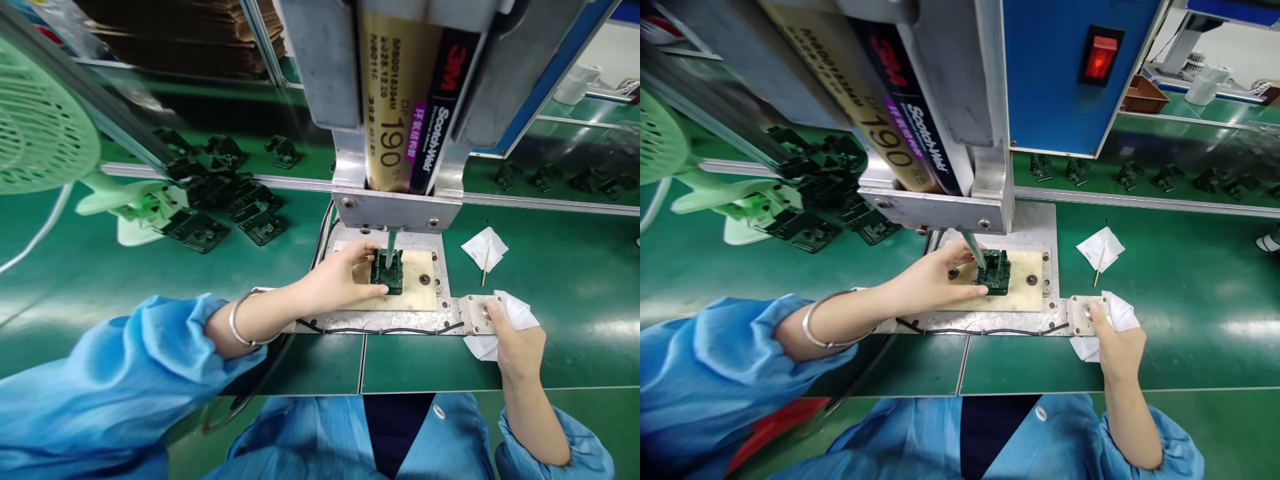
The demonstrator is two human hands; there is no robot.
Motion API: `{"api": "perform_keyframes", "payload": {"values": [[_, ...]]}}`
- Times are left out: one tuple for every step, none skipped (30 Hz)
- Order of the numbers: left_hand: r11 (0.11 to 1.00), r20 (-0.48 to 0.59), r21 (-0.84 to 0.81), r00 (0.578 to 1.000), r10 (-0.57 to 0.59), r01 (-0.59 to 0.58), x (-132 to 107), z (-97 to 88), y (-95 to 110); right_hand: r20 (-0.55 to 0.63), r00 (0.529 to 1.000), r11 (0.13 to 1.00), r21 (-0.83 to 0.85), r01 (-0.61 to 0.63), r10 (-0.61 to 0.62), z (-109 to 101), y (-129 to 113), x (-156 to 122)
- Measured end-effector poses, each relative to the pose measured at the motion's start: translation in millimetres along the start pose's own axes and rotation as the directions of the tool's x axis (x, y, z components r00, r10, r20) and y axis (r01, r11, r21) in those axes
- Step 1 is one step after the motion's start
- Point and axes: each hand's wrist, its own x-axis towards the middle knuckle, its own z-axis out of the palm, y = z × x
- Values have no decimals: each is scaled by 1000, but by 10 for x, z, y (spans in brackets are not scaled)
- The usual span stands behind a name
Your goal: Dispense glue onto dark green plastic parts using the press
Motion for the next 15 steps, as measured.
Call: {"api": "perform_keyframes", "payload": {"values": [[997, 9, -76, 1000, 8, -8, 32, 10, 13, 4, 1000, 1000, -5, -4, 4, -2, 2, 2], [989, 20, -149, 1000, 2, 1, 47, 10, 37, 10, 1000, 1000, -9, -8, 8, -4, 2, 3], [978, 37, -207, 999, -20, 27, 46, 2, 69, 17, 1000, 1000, -9, -10, 10, -5, -1, 2], [968, 56, -242, 997, -56, 67, 32, -12, 108, 26, 1000, 1000, -5, -10, 10, -5, -6, 0], [961, 71, -251, 992, -102, 117, 7, -30, 148, 34, 999, 1000, 1, -8, 8, -2, -13, -1], [955, 81, -241, 984, -157, 172, -26, -48, 188, 39, 999, 1000, 5, -7, 7, 5, -19, -1], [948, 93, -222, 973, -212, 228, -68, -64, 222, 40, 999, 1000, 5, -5, 5, 16, -23, 2], [938, 115, -207, 959, -258, 277, -116, -74, 250, 39, 999, 1000, 4, -1, 1, 29, -24, 7], [925, 155, -203, 943, -294, 321, -170, -78, 271, 41, 999, 1000, 7, 5, -6, 41, -19, 13], [908, 207, -212, 925, -319, 361, -231, -74, 286, 42, 999, 1000, 19, 12, -12, 50, -11, 20], [887, 266, -238, 905, -333, 396, -298, -63, 296, 34, 999, 999, 41, 16, -18, 48, 0, 24], [857, 321, -283, 884, -339, 432, -369, -44, 304, 5, 1000, 998, 65, 24, -24, 32, 10, 21], [813, 378, -339, 860, -342, 473, -442, -19, 313, -41, 998, 995, 87, 46, -42, -1, 11, 5], [757, 442, -392, 829, -343, 522, -515, 10, 323, -80, 993, 990, 111, 90, -81, -52, -3, -27], [696, 516, -428, 788, -335, 576, -585, 44, 338, -83, 985, 977, 139, 160, -149, -118, -40, -78]]}}
